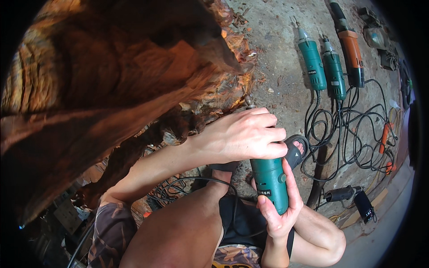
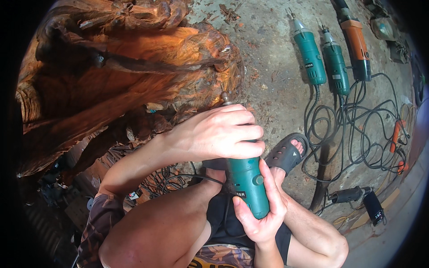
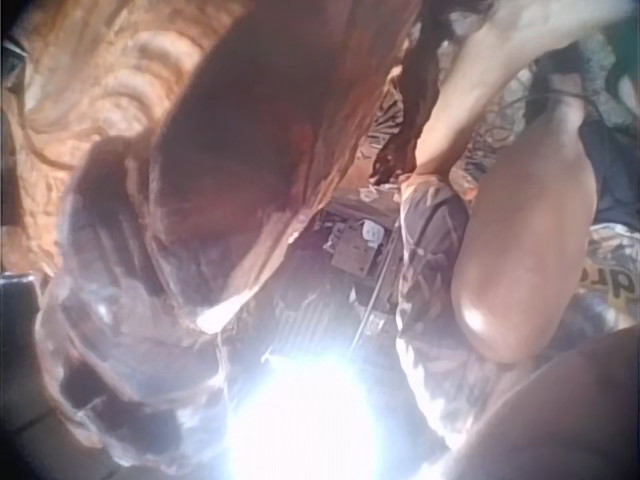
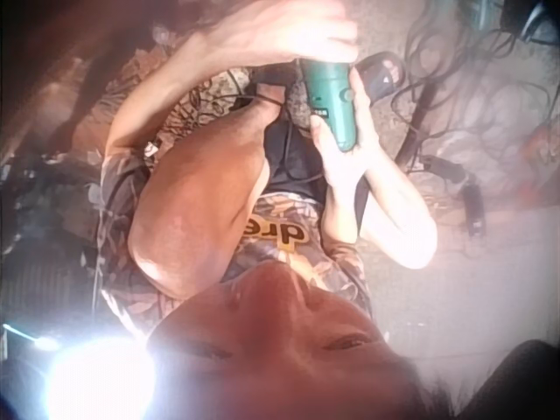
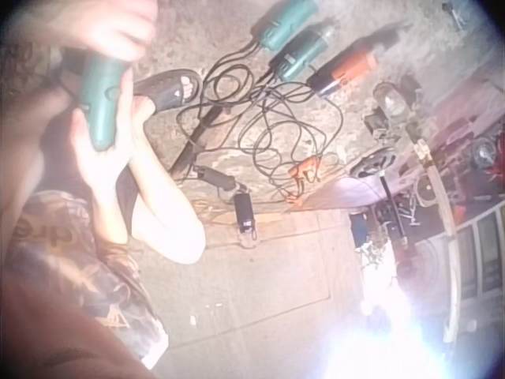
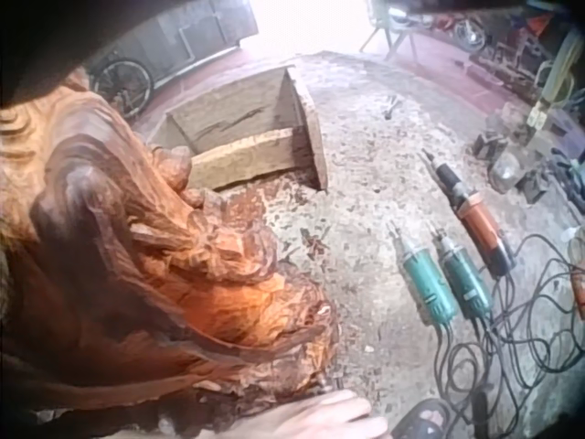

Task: The person uses a green rotary tool to carve and refine details on a large piece of wood. They hold the tool with both hands and move it along the wood surface, creating fine grooves and shapes. The person occasionally pauses to reposition the tool or adjust their grip.

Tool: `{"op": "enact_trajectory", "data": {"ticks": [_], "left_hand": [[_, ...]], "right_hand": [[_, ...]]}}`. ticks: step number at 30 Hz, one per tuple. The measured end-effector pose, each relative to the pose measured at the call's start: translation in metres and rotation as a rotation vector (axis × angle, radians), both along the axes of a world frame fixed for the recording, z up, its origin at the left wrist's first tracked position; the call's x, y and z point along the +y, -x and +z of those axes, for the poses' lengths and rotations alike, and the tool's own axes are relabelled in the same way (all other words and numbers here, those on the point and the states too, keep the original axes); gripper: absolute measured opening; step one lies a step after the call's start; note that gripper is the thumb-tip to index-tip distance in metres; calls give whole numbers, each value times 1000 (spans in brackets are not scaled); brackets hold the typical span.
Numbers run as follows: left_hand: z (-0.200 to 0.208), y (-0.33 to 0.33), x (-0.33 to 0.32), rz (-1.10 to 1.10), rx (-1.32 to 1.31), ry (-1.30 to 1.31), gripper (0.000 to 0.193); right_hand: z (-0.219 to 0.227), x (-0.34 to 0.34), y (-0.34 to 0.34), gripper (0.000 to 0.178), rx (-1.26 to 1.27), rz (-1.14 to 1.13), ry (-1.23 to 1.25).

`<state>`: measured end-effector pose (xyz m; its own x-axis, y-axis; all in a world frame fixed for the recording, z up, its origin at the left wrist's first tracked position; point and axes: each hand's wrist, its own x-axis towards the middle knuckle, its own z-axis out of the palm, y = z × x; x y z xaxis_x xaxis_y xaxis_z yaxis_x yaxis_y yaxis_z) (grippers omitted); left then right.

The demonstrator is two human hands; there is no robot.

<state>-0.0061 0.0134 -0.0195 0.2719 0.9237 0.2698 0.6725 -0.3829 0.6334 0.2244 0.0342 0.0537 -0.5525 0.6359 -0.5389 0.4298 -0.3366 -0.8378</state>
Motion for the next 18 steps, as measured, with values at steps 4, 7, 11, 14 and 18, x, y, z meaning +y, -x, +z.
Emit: {"op": "enact_trajectory", "data": {"ticks": [4,7,11,14,18], "left_hand": [[2,2,0,17,9,5,27],[0,2,-1,47,-3,-9,28],[3,3,-2,49,15,11,29],[2,1,-4,39,4,16,29],[1,-2,-4,9,-34,3,28]], "right_hand": [[5,2,8,77,51,-97,30],[3,7,9,78,74,-62,5],[10,14,10,78,34,-55,89],[11,13,8,78,25,-53,119],[5,8,-1,78,87,-30,41]]}}
